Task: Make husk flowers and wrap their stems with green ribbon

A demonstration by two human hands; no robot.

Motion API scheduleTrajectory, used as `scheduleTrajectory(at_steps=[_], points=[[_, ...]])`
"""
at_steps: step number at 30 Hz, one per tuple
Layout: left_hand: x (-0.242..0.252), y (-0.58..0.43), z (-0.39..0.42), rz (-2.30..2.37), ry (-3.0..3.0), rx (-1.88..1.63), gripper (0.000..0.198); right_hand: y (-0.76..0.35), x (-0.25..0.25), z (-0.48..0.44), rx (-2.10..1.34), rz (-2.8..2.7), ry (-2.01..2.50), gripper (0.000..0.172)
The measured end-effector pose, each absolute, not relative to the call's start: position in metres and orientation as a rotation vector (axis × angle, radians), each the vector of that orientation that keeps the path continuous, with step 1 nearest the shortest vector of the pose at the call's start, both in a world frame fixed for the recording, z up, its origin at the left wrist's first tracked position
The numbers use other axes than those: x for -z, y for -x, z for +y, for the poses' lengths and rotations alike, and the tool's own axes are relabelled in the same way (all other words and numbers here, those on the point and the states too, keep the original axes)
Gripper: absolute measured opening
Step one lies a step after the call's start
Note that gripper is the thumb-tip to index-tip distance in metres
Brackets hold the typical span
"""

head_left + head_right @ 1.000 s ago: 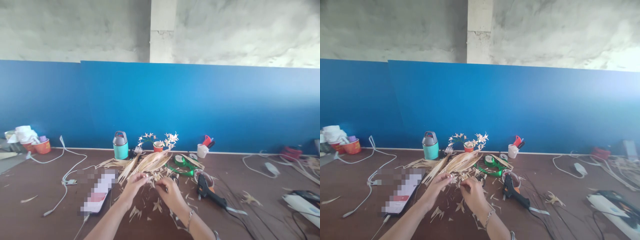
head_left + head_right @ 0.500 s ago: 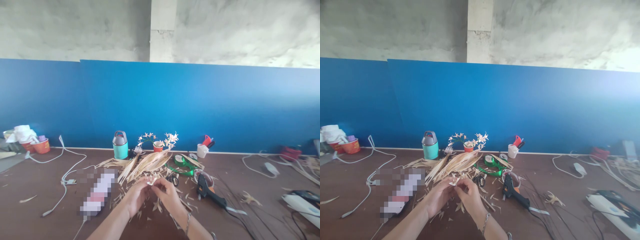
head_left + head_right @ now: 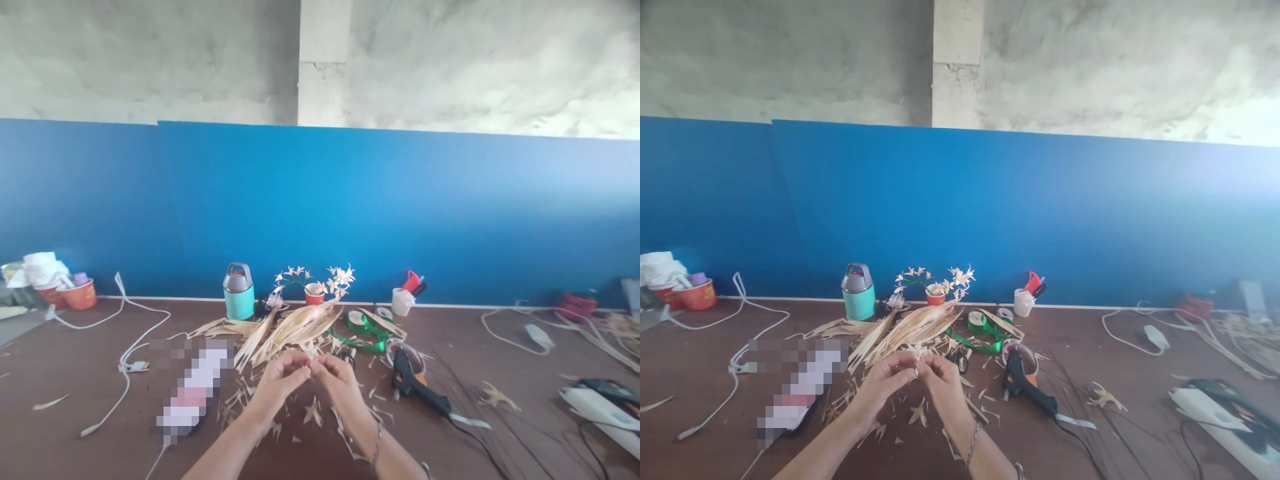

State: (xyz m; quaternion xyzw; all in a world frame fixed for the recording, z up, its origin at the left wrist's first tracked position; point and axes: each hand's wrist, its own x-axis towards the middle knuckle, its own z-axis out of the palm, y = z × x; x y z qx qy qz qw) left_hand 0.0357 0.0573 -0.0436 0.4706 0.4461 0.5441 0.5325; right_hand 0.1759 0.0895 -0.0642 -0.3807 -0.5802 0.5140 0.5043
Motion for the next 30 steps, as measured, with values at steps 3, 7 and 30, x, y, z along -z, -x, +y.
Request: scheduleTrajectory(at_steps=[3, 7, 30], points=[[0.044, -0.040, 0.056, 1.054, -1.068, -1.334, 0.020, -0.172, 0.073, 0.089, -1.203, -1.463, 0.941, 0.034], [0.046, -0.041, 0.056, 1.046, -1.025, -1.351, 0.020, -0.170, 0.078, 0.087, -1.047, -1.614, 0.994, 0.028], [0.066, -0.022, 0.072, 1.181, -0.994, -1.364, 0.027, -0.231, 0.069, 0.135, -0.262, -2.091, 1.527, 0.026]])
